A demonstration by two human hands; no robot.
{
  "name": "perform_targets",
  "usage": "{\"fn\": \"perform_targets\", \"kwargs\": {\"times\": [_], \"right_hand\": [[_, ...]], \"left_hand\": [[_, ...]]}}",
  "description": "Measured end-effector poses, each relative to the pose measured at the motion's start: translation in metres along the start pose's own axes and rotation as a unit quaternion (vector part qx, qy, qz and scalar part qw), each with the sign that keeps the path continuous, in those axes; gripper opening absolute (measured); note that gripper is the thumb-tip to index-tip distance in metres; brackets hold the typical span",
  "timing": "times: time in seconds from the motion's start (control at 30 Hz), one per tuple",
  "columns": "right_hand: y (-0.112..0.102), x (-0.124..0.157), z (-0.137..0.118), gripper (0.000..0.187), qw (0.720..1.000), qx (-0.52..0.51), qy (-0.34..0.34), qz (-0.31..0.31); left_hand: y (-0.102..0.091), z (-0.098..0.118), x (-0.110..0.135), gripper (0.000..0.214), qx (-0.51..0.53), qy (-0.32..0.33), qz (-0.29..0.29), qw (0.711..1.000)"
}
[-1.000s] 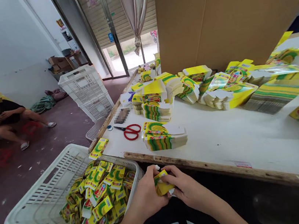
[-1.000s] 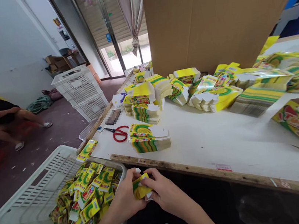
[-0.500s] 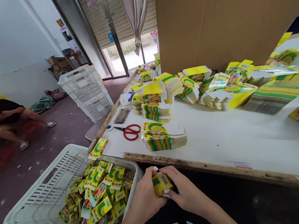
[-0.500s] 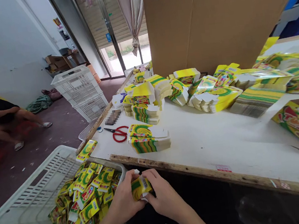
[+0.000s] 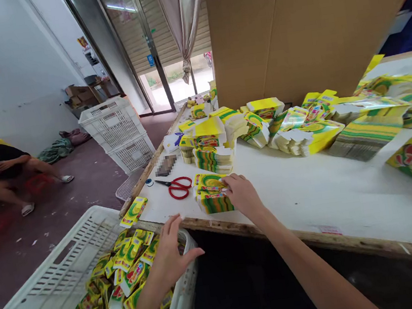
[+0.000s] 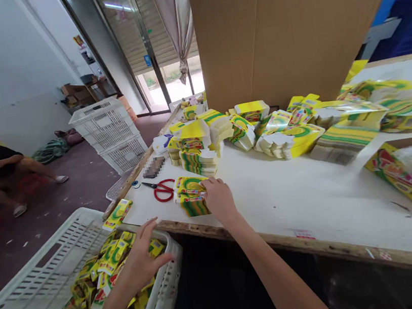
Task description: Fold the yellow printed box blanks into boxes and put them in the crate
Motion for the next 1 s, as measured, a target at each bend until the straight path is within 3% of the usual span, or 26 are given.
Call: {"fn": "perform_targets", "kwargs": {"times": [0.13,0.23,0.3,0.37,0.43,0.5,0.67,0.9,1.0], "right_hand": [[0.0,0.001,-0.002,0.029,0.999,0.033,0.0,-0.021],[-0.007,0.0,-0.006,0.029,0.997,0.065,-0.003,-0.035],[-0.009,-0.003,-0.006,0.029,0.996,0.085,-0.006,-0.038],[-0.01,-0.005,-0.005,0.028,0.994,0.098,-0.008,-0.038],[-0.01,-0.004,-0.004,0.032,0.994,0.105,-0.007,-0.035],[-0.009,-0.002,-0.003,0.04,0.994,0.109,-0.004,-0.033],[-0.007,0.003,-0.01,0.034,0.992,0.114,-0.02,-0.05],[-0.016,0.0,-0.027,0.051,0.987,0.129,0.016,-0.09],[-0.016,-0.007,-0.022,0.056,0.988,0.104,0.051,-0.098]], "left_hand": [[0.009,0.03,-0.059,0.087,0.018,0.082,-0.032,0.996],[0.025,0.046,-0.112,0.104,-0.036,0.135,-0.069,0.988],[0.04,0.055,-0.142,0.113,-0.085,0.162,-0.114,0.976],[0.055,0.059,-0.161,0.108,-0.131,0.178,-0.181,0.958],[0.064,0.061,-0.168,0.093,-0.155,0.198,-0.229,0.94],[0.068,0.061,-0.169,0.074,-0.163,0.218,-0.236,0.933],[0.072,0.046,-0.161,0.042,-0.127,0.246,-0.135,0.951],[0.091,0.014,-0.157,0.045,-0.003,0.241,-0.04,0.97],[0.091,0.012,-0.158,0.051,0.021,0.231,-0.012,0.973]]}}
Point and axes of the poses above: each hand's wrist, its own x-axis away from the middle knuckle, its own y-axis out of the palm, z = x × y, the point moved 5 cm from there along -x, towards the middle knuckle, and after that the axes turned 7 degrees about z, right-handed, at the moved point
